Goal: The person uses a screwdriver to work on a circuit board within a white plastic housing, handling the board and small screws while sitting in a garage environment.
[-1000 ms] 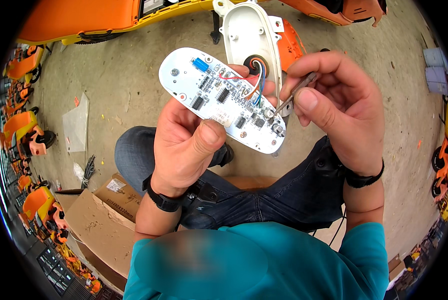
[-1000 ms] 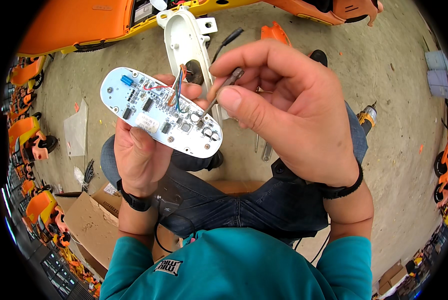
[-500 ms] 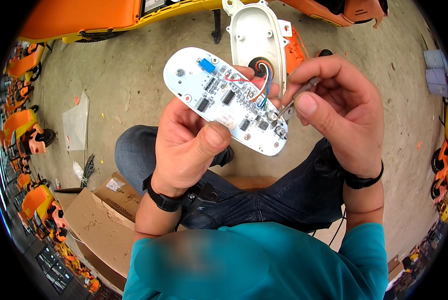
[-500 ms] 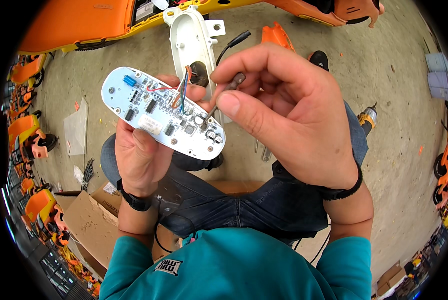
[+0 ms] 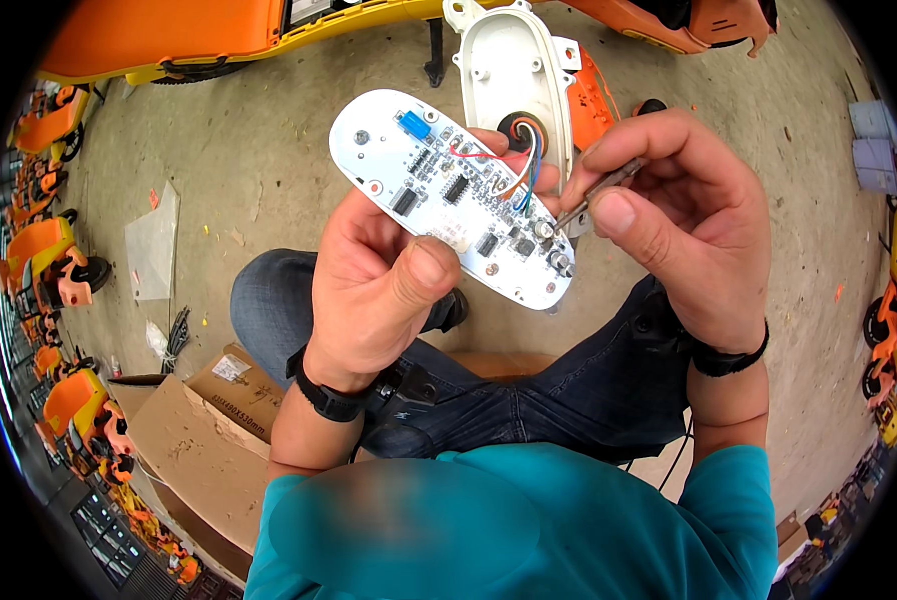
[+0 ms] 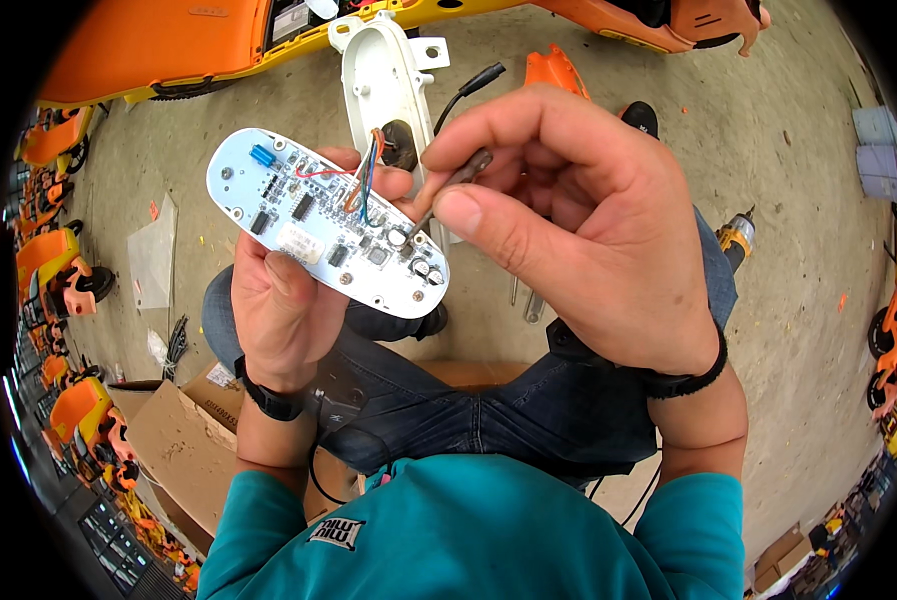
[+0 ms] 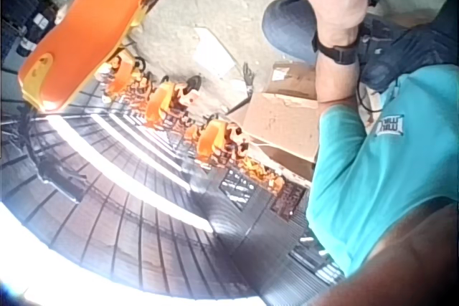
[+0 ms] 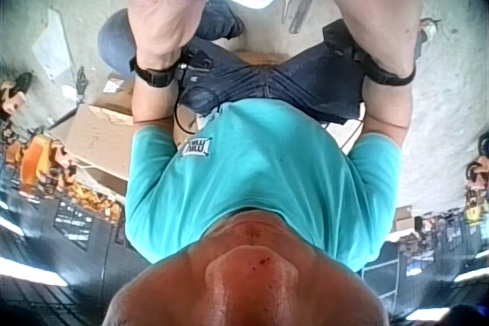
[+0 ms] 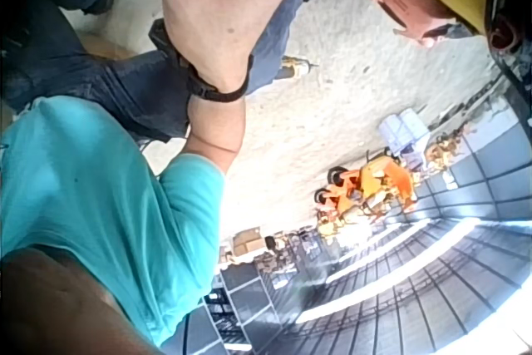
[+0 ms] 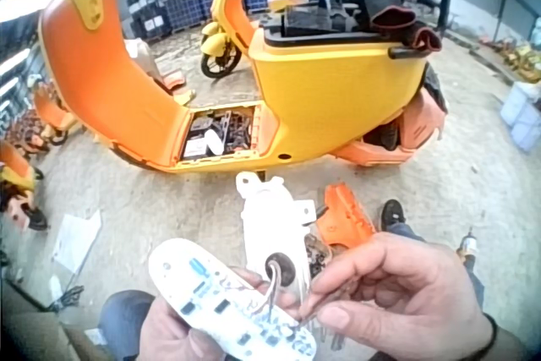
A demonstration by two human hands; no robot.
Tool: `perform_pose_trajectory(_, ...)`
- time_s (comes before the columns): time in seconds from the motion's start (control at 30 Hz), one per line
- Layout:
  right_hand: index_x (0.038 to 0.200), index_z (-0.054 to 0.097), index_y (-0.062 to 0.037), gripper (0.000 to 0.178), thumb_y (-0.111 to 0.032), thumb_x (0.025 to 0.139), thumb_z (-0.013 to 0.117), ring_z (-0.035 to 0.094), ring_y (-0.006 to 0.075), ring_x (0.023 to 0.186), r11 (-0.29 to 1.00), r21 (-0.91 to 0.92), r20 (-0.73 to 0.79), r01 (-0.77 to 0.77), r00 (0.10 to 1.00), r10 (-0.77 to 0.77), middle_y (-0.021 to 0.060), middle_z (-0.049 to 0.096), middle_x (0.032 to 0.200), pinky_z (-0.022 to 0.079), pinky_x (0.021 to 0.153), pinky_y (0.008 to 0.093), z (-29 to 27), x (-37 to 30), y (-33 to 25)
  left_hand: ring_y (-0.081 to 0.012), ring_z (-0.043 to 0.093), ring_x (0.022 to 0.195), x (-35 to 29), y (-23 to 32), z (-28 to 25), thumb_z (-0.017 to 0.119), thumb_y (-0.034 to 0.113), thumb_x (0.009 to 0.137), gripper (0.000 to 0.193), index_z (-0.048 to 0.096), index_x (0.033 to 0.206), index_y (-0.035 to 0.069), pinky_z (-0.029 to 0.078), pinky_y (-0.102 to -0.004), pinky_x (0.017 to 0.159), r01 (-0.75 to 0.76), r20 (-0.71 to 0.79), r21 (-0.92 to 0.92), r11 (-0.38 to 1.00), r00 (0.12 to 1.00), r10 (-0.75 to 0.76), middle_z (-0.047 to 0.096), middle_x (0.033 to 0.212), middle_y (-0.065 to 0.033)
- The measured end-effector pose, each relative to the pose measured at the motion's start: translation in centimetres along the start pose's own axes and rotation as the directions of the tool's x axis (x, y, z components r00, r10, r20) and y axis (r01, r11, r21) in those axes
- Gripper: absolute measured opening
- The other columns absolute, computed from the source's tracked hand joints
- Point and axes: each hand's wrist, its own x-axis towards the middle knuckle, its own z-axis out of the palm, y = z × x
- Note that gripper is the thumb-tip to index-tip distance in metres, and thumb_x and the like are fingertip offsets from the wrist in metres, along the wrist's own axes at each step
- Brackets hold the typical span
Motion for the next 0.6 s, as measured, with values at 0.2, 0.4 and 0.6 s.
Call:
perform_pose_trajectory(0.2, 0.099, 0.056, 0.0017, 0.020, -0.008, 0.085, 0.067, 0.060, 0.0110, 0.082, 0.998, -0.065, -0.006, -0.026, 1.000, 0.026, 0.0081, 0.064, 0.088, 0.046, 0.067, 0.0211, -0.08, 0.01, 0.02, -0.0347, 0.053, 0.118, -0.16, -0.01, -0.48, 0.067, 0.045, 0.082, 0.079, 0.036, 0.133, -0.007, 0.046, -0.0525, 0.099, 0.038, 0.010, -0.002, 0.999, 0.999, -0.038, 0.051, 0.127, -0.0219)
perform_pose_trajectory(0.4, 0.099, 0.057, 0.0009, 0.019, -0.007, 0.085, 0.066, 0.055, 0.0078, 0.073, 0.996, -0.084, -0.048, 0.012, 0.999, -0.016, 0.0084, 0.064, 0.089, 0.044, 0.062, 0.0195, -0.22, -0.12, 0.13, -0.0372, 0.054, 0.117, 0.24, -0.10, -0.19, 0.065, 0.044, 0.083, 0.079, 0.034, 0.134, -0.007, 0.045, -0.0499, 0.099, 0.005, 0.029, -0.031, 1.000, 1.000, -0.004, 0.052, 0.126, -0.0255)
perform_pose_trajectory(0.6, 0.099, 0.056, 0.0009, 0.018, -0.006, 0.085, 0.066, 0.052, 0.0073, 0.070, 0.995, -0.081, -0.066, 0.053, 0.996, -0.059, 0.0083, 0.063, 0.089, 0.043, 0.060, 0.0190, -0.30, -0.03, 0.18, -0.0390, 0.056, 0.114, 0.15, -0.11, -0.52, 0.066, 0.043, 0.084, 0.079, 0.033, 0.134, -0.008, 0.045, -0.0498, 0.099, 0.028, 0.047, -0.041, 0.999, 0.999, -0.026, 0.052, 0.126, -0.0269)
